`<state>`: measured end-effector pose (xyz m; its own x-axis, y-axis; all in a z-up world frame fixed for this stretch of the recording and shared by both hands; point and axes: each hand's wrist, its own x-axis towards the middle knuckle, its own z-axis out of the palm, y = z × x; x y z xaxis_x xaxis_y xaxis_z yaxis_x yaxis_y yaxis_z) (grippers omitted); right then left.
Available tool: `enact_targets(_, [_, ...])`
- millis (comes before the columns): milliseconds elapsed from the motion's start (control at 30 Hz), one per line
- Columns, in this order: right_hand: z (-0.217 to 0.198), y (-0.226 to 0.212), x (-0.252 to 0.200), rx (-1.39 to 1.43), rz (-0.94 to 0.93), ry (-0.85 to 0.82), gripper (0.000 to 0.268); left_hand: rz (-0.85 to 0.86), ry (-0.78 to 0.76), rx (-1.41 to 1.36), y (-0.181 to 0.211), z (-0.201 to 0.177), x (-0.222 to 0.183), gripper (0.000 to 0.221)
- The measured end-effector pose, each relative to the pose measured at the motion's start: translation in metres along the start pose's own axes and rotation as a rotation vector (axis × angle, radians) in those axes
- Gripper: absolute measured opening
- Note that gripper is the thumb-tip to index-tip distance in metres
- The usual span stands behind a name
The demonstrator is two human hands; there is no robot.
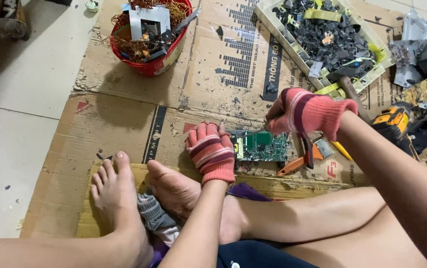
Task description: The person sits on the floor and uses pliers and a knife to remove components from a green circuit board. They pull off a white plastic piece and place it in a red bucket, then scrape and pry at other parts of the board, occasionally pausing to wipe the knife blade.
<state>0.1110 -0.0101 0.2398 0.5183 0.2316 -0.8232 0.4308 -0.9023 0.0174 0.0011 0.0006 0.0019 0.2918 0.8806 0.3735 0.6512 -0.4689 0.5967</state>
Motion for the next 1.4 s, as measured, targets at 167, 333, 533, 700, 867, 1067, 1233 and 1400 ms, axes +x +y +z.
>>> enact_targets(167, [0.002, 0.001, 0.017, 0.056, -0.002, -0.015, 0.048, 0.007, 0.001, 0.037, -0.001, 0.004, -0.001, 0.027])
enact_targets(333, [0.02, 0.036, 0.048, 0.12, -0.124, 0.002, 0.045, 0.031, 0.006, 0.062, 0.0, 0.003, 0.0, 0.027])
enact_targets(533, [0.045, 0.076, 0.072, 0.101, -0.318, 0.13, 0.041, 0.031, -0.009, 0.082, 0.004, -0.002, 0.002, 0.027])
enact_targets(700, [0.042, 0.082, 0.089, -0.627, -0.648, 0.302, 0.017, 0.066, 0.009, 0.061, 0.009, -0.011, 0.005, 0.029])
enact_targets(867, [0.039, 0.068, 0.066, 0.254, -0.151, -0.001, 0.044, 0.069, 0.015, 0.067, 0.007, -0.01, 0.006, 0.028])
enact_targets(1067, [0.04, 0.099, 0.107, -0.144, -0.623, 0.13, 0.02, 0.088, 0.013, 0.06, 0.009, -0.009, 0.005, 0.025])
enact_targets(1233, [0.037, 0.086, 0.118, -0.498, -0.873, 0.238, 0.005, 0.089, 0.014, 0.112, 0.013, -0.009, 0.007, 0.025])
enact_targets(1400, [0.051, 0.068, 0.117, -0.483, -0.323, 0.081, 0.028, 0.086, -0.006, 0.104, 0.011, -0.007, 0.006, 0.024])
